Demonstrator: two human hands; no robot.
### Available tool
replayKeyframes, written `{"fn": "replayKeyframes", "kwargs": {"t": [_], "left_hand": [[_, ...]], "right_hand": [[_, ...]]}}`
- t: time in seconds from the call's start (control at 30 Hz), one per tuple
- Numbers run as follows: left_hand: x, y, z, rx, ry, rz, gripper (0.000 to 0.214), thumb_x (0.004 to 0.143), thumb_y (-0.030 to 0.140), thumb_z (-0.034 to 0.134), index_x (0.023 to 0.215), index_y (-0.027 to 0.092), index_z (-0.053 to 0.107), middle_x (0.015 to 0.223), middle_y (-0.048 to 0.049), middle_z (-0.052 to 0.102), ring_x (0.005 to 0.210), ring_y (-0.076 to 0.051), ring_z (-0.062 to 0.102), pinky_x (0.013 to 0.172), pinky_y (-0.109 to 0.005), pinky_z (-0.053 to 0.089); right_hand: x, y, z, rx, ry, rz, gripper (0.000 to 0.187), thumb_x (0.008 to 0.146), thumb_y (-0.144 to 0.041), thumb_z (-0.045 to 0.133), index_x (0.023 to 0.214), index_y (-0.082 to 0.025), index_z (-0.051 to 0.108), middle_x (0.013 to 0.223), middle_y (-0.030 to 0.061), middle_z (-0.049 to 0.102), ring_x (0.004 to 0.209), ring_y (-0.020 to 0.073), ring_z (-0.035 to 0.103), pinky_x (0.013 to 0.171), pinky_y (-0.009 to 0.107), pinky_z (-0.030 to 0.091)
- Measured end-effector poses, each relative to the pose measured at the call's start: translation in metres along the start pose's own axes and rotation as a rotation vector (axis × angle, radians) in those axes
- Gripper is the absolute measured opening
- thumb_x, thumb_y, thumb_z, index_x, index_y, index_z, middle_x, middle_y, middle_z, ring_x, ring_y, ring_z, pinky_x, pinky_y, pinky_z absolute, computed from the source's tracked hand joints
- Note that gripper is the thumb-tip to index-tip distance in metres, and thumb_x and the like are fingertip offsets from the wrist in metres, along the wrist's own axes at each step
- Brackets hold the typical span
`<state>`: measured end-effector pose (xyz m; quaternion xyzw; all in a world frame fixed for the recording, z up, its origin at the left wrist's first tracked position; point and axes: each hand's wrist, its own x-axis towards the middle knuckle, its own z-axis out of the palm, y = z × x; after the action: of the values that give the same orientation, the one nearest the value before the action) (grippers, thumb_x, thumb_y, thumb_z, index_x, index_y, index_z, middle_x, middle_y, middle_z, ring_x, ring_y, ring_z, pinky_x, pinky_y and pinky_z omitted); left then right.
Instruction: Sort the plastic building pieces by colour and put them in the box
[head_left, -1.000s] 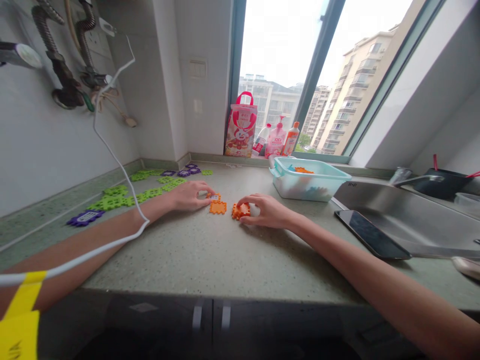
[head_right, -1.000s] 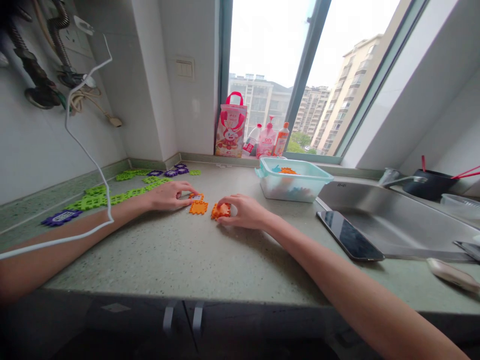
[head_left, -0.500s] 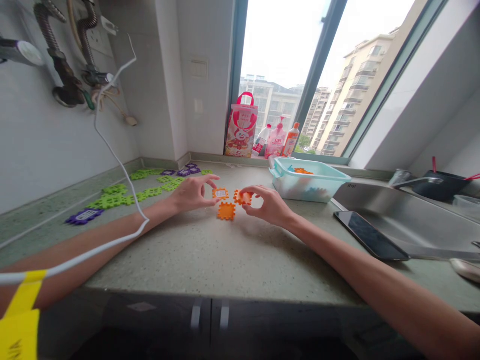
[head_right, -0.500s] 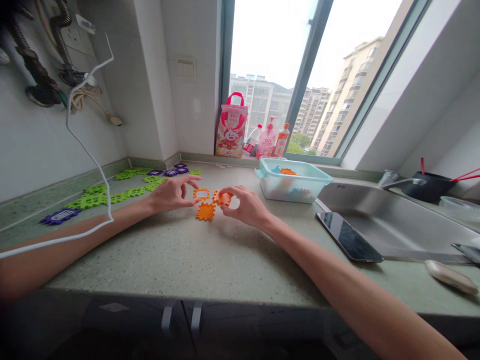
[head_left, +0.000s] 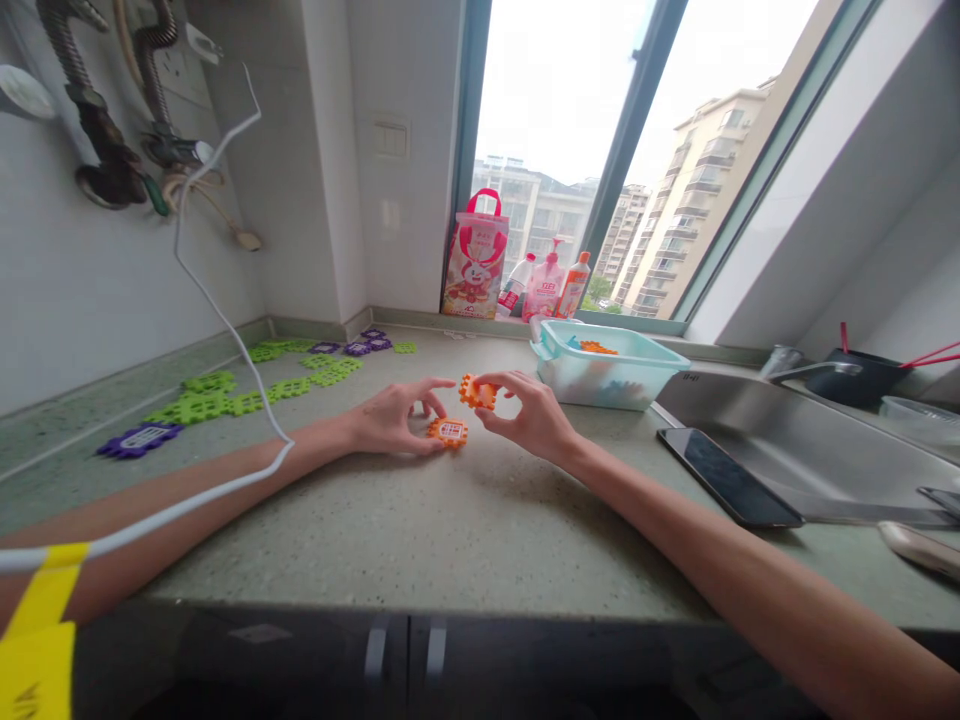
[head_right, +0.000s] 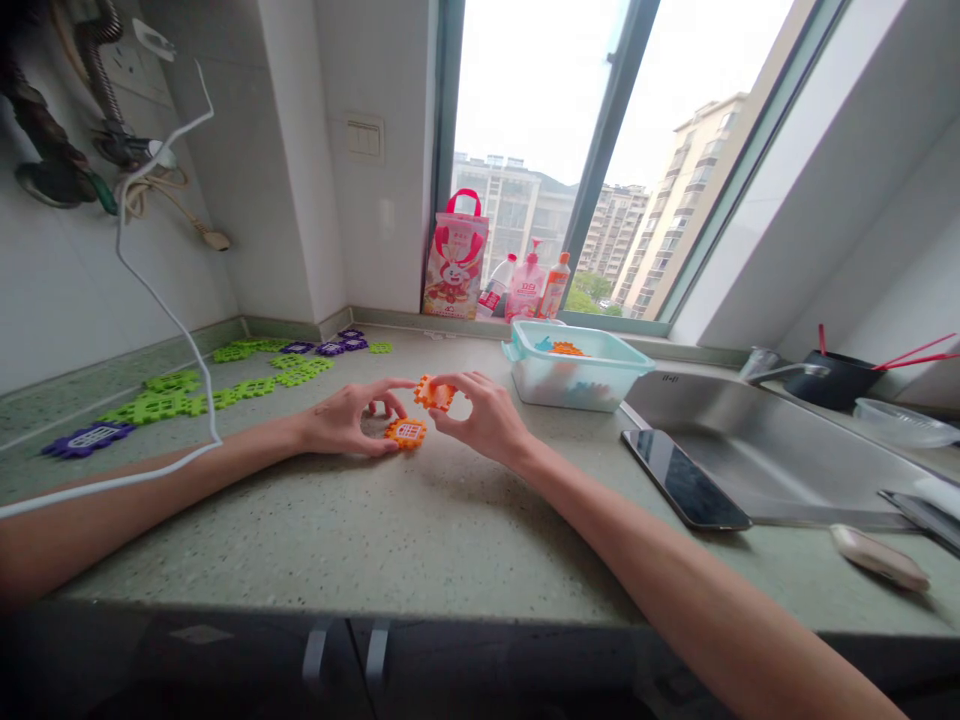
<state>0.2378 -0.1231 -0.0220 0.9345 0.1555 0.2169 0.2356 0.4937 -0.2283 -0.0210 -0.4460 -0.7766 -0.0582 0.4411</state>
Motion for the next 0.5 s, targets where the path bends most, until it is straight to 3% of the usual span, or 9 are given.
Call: {"fn": "replayKeyframes", "kwargs": {"t": [0.17,0.37,0.5], "left_hand": [[0.001,-0.003,0.004,-0.012,0.024,-0.027,0.094,0.078,0.045,0.084,0.159,0.023,0.041,0.115,-0.0061,0.076,0.103,-0.023,0.071,0.097,-0.037,0.052],[0.002,-0.005,0.005,-0.065,0.009,-0.055,0.099,0.075,0.040,0.085,0.160,0.024,0.038,0.112,-0.0051,0.076,0.102,-0.023,0.071,0.099,-0.037,0.052],[0.002,-0.004,0.006,-0.083,0.014,-0.046,0.099,0.074,0.039,0.085,0.160,0.022,0.039,0.112,-0.0054,0.076,0.102,-0.023,0.071,0.101,-0.038,0.051]], "right_hand": [[-0.002,-0.010,0.007,0.039,-0.037,-0.037,0.030,0.091,-0.027,0.076,0.121,-0.025,0.071,0.112,0.0060,0.077,0.102,0.0224,0.070,0.096,0.040,0.053],[-0.008,-0.007,0.017,0.090,-0.360,0.007,0.033,0.088,-0.023,0.078,0.121,-0.024,0.072,0.112,0.0052,0.077,0.100,0.0207,0.070,0.094,0.037,0.053],[-0.009,-0.008,0.018,0.077,-0.384,0.044,0.039,0.089,-0.028,0.079,0.126,-0.025,0.069,0.114,0.0065,0.076,0.101,0.0219,0.070,0.094,0.037,0.052]]}}
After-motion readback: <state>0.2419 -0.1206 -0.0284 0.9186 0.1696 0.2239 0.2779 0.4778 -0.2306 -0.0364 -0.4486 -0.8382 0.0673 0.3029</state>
